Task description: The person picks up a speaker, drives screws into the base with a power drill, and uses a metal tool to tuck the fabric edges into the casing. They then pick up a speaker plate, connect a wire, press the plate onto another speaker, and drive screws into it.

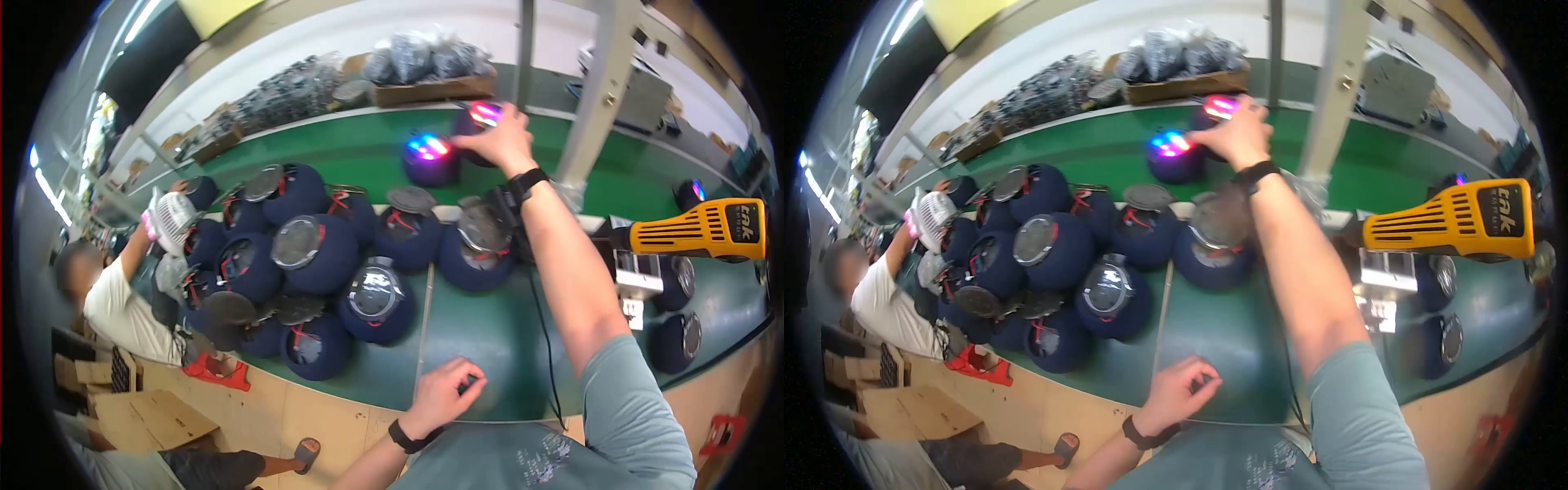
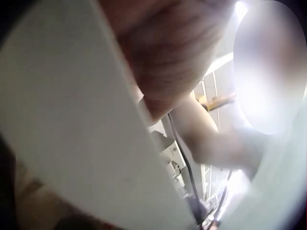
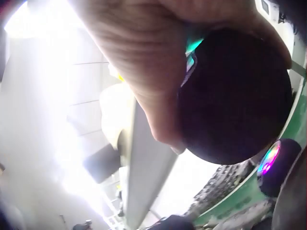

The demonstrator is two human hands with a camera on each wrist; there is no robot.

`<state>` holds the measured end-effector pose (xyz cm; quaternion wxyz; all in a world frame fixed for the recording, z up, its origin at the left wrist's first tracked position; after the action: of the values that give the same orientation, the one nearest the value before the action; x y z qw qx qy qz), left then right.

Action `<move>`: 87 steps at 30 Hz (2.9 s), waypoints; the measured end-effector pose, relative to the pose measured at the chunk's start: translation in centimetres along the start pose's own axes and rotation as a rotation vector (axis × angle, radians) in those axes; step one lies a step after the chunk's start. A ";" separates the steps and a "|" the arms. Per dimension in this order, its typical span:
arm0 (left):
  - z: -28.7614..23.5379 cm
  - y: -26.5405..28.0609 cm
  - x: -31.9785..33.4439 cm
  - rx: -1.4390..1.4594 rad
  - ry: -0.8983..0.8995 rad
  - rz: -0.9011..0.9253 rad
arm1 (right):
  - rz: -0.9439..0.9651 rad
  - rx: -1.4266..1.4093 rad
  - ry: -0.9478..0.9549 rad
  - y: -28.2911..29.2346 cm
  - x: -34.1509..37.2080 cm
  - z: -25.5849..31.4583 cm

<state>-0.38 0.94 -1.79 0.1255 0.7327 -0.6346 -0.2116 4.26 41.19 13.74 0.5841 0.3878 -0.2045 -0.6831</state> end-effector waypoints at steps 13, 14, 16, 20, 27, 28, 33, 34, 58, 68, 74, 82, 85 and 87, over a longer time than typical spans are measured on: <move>-14.2 24.8 -8.5 -0.885 -0.156 -0.359 | 0.158 0.222 -0.136 -4.3 -4.9 -5.1; -13.4 25.6 -10.3 -1.095 -0.075 -0.352 | 0.094 0.169 -0.061 -2.6 -4.2 -2.7; -9.2 26.5 -14.1 -1.239 0.144 -0.088 | 0.032 -0.030 0.122 2.7 0.2 2.3; -3.0 26.6 -16.6 -1.066 0.288 0.216 | -0.081 -0.399 0.521 13.0 14.9 6.4; -5.1 29.2 -16.3 -0.777 -0.085 0.104 | 0.166 -0.351 0.447 19.1 34.2 -5.9; -7.9 29.6 -15.4 -0.721 -0.173 0.040 | 0.294 -0.376 0.363 18.2 35.6 -8.7; -22.4 24.4 -10.0 -0.808 -0.387 0.009 | 0.662 -0.333 0.110 15.8 39.0 -17.0; -24.2 21.3 -8.6 -0.839 -0.425 0.074 | 0.695 -0.420 0.057 16.0 38.6 -16.7; -6.7 1.1 1.0 0.707 0.151 -0.191 | 0.747 -0.494 0.082 14.5 32.9 -9.0; -9.3 0.5 -1.6 0.519 0.252 0.287 | 0.872 -1.090 -0.754 14.7 39.0 -13.9; -11.6 -0.1 -6.7 0.264 -0.031 0.741 | 0.746 -0.500 0.043 17.2 34.2 -12.0; -10.1 -3.7 -10.4 0.407 0.024 0.952 | 0.399 -0.299 0.550 16.4 37.8 -7.4; -9.3 -2.3 -10.1 0.532 0.327 0.828 | 0.354 -0.130 0.593 16.8 37.9 -7.3; -8.8 -1.2 -9.7 0.478 0.129 0.695 | 0.344 -0.128 0.599 17.3 37.6 -7.9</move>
<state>3.81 9.93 6.84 0.0553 0.4955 -0.8658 0.0424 20.77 2.56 10.55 0.7478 0.4936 -0.0430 -0.4419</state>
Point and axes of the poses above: each hand's wrist, its own x-axis away from the middle knuckle, its own y-axis out of the back of the hand, z = x × y, the point moved 8 cm from there along -x, towards the middle knuckle, and after that the axes turned 4 degrees about -z, right-handed, at the moved point
